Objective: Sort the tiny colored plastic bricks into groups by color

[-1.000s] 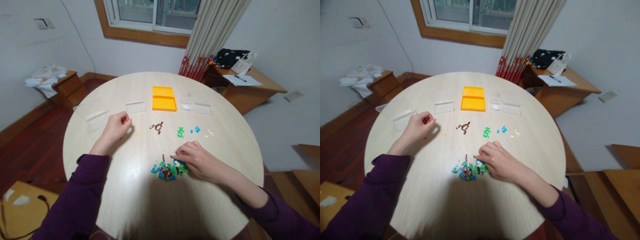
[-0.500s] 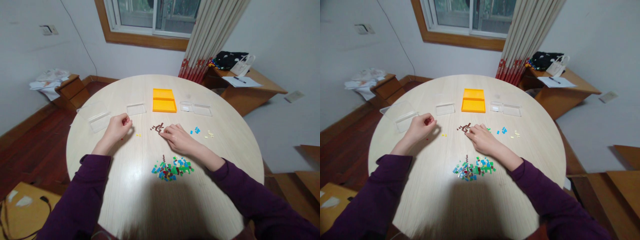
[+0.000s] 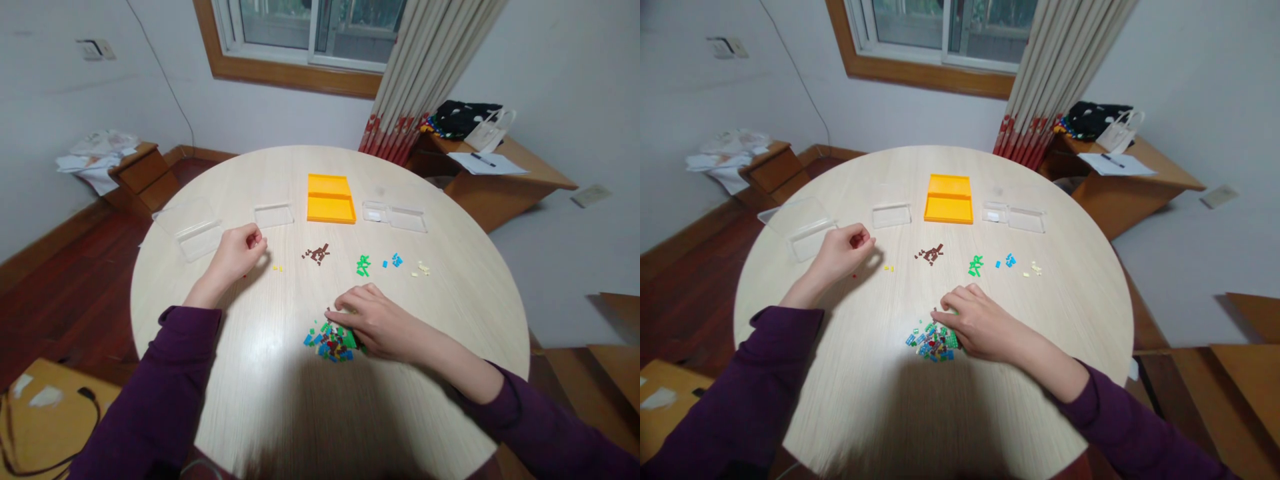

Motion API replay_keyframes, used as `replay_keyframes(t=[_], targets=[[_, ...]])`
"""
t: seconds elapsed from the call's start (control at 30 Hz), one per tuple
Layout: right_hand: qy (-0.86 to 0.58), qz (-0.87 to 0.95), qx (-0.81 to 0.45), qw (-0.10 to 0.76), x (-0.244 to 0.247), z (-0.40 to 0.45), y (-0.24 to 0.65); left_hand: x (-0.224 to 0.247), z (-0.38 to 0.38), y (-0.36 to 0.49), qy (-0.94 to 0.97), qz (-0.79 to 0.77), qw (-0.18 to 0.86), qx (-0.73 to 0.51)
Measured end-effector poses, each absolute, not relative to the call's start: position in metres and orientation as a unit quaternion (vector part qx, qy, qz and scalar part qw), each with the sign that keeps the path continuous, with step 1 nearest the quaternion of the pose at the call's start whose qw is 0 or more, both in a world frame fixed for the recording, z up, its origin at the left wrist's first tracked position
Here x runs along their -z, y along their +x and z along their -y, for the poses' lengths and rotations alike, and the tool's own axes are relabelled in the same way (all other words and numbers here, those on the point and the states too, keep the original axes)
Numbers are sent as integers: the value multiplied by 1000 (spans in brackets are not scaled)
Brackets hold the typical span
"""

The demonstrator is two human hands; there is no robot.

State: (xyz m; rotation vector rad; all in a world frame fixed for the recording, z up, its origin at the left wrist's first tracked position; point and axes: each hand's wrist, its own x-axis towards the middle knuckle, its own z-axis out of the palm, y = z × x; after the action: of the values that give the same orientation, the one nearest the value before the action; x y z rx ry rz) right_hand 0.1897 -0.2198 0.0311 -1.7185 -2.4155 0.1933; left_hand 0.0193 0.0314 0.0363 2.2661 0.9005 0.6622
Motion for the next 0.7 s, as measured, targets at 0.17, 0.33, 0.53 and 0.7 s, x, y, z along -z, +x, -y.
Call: replay_keyframes(t=[0.17,0.33,0.53,0.7], targets=[[-601,794,-37,87,-24,196,204,-36,-32,19,855,-340,301,-252],[-629,772,-14,94,-22,159,220,-35,-33,19,853,-340,305,-253],[-603,789,-2,118,-37,176,215,-35,-33,18,853,-338,304,-256],[-583,803,-40,116,-34,216,204,-36,-31,20,860,-337,297,-243]])
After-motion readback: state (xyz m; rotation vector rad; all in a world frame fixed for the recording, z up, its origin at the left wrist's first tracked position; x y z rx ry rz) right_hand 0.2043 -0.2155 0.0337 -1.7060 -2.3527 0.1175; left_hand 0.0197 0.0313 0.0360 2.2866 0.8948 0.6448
